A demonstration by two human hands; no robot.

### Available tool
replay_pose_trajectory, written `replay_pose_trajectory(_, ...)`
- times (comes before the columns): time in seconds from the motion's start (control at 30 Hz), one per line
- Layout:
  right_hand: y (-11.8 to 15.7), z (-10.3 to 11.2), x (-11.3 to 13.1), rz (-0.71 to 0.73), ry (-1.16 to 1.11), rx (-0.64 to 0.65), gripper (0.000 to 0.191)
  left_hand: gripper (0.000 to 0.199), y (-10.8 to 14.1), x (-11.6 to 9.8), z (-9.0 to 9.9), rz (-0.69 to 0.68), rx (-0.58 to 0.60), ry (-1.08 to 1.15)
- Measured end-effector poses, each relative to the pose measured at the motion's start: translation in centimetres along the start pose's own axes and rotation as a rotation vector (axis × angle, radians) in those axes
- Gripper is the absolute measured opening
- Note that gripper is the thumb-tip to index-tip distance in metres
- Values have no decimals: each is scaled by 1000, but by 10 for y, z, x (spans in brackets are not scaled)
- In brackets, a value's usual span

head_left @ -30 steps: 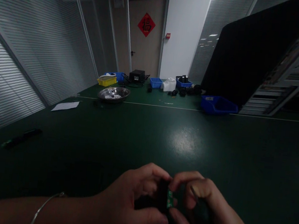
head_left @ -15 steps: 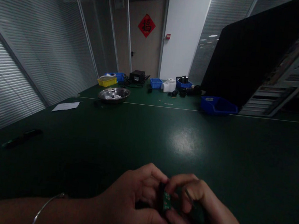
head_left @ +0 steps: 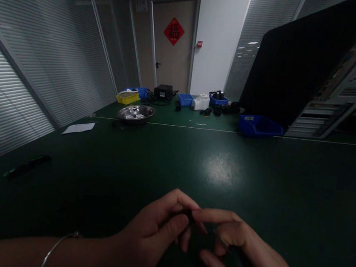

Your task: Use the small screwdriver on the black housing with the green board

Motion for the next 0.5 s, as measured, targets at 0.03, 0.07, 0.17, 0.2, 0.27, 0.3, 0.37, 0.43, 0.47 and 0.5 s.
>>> replay_pose_trajectory(0.03,0,2,0,4,19,-6,32,27,-1,-2,3,-27,-22,-22)
replay_pose_trajectory(0.07,0,4,1,9,35,-18,31,26,-1,-3,5,-45,-42,-42)
replay_pose_trajectory(0.17,0,8,1,5,70,-30,29,22,-2,-5,12,-61,-93,-72)
replay_pose_trajectory(0.2,-1,8,2,8,70,-32,30,22,-2,-5,13,-60,-99,-76)
replay_pose_trajectory(0.27,-2,7,5,23,65,-23,31,22,-1,-7,13,-58,-94,-81)
replay_pose_trajectory(0.3,-3,6,6,33,62,-15,32,23,-1,-8,13,-57,-87,-84)
replay_pose_trajectory(0.37,-5,4,7,40,58,-2,33,25,0,-9,13,-44,-82,-89)
replay_pose_trajectory(0.43,-6,4,7,38,46,3,34,27,-1,-8,13,-19,-79,-91)
replay_pose_trajectory(0.47,-6,4,7,36,36,4,35,29,-2,-7,12,0,-71,-88)
replay_pose_trajectory(0.5,-5,4,7,37,26,9,35,30,-3,-5,12,20,-57,-81)
Point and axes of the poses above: each hand's wrist, its own y-axis away from the middle knuckle, its own z-axis out of the back of the hand, x = y × z, the point moved 7 cm from there along -y, towards the middle knuckle, and after that the axes turned 2 degrees about z, right-handed, at the moved point
